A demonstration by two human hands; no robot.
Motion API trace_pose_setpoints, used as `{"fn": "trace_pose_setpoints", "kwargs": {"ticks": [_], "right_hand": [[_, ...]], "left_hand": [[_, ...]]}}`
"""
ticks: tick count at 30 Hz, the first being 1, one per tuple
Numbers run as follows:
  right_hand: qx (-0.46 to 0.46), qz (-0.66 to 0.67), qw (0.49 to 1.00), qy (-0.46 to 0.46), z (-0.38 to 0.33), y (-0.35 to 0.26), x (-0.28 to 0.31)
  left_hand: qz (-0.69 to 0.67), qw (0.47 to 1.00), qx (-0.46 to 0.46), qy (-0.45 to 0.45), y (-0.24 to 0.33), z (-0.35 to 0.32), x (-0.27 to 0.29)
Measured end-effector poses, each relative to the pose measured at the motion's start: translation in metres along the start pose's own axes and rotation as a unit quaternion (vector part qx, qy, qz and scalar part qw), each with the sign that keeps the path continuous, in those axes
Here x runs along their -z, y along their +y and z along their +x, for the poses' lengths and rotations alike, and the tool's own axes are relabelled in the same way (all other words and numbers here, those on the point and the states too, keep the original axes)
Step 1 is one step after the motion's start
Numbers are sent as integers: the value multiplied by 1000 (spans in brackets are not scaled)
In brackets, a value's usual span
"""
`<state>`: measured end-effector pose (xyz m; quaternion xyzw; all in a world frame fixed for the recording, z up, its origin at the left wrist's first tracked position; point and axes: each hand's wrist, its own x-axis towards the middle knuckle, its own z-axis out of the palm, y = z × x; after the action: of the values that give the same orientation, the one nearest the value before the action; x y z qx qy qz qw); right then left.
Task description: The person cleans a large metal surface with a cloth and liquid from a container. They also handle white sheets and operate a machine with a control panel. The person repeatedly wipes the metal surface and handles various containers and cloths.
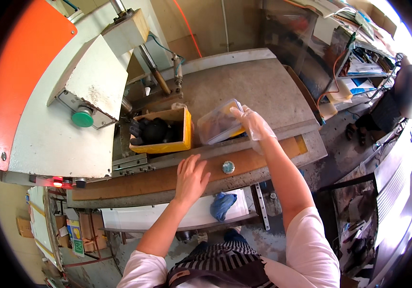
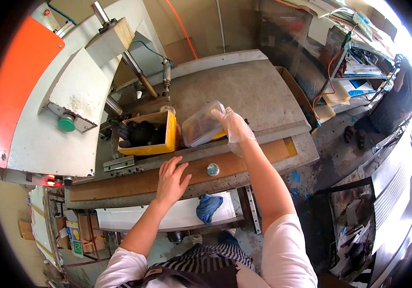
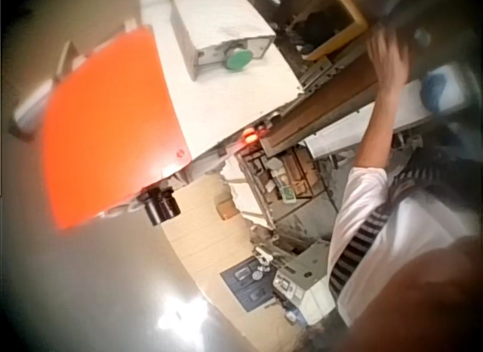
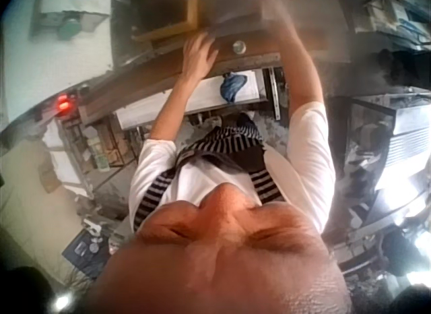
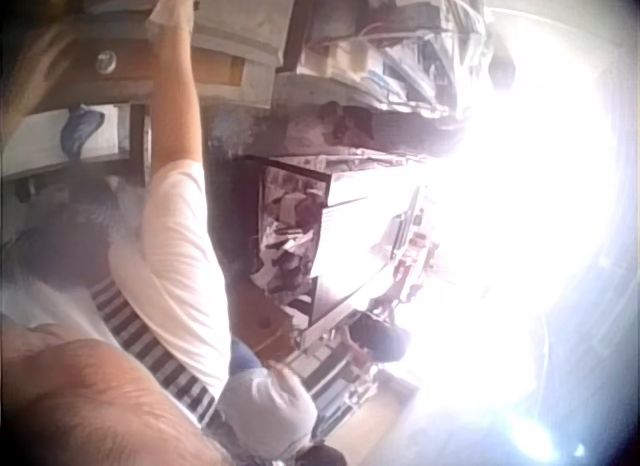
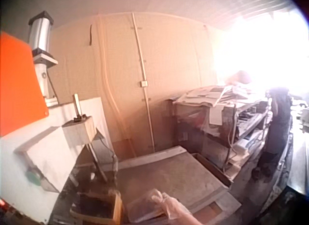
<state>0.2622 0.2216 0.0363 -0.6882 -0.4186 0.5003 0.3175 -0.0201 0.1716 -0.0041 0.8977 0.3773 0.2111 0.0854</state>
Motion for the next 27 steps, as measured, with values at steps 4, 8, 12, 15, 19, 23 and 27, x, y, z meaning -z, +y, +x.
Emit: {"fn": "trace_pose_setpoints", "kwargs": {"ticks": [4, 8, 12, 15, 19, 23, 27], "right_hand": [[13, -46, 998, 50, 8, 9, -3], [17, -23, 999, 39, 26, 18, -17], [3, -69, 997, 31, 23, 10, -17], [24, -71, 997, 19, 10, 3, -14], [8, -173, 977, 127, 19, 11, -24], [241, -179, 886, 353, -26, 24, -50], [286, -52, 910, 295, -111, 79, -78]], "left_hand": [[-9, 1000, -1, -16, 4, -19, 7], [-20, 999, 0, -26, 4, -42, 14], [-22, 999, 9, -33, 5, -55, 21], [-27, 999, 6, -33, 4, -64, 21], [-45, 997, 1, -67, 12, -74, 14], [-52, 994, 21, -90, 9, -91, 7], [-62, 990, 43, -117, -2, -112, -17]]}}
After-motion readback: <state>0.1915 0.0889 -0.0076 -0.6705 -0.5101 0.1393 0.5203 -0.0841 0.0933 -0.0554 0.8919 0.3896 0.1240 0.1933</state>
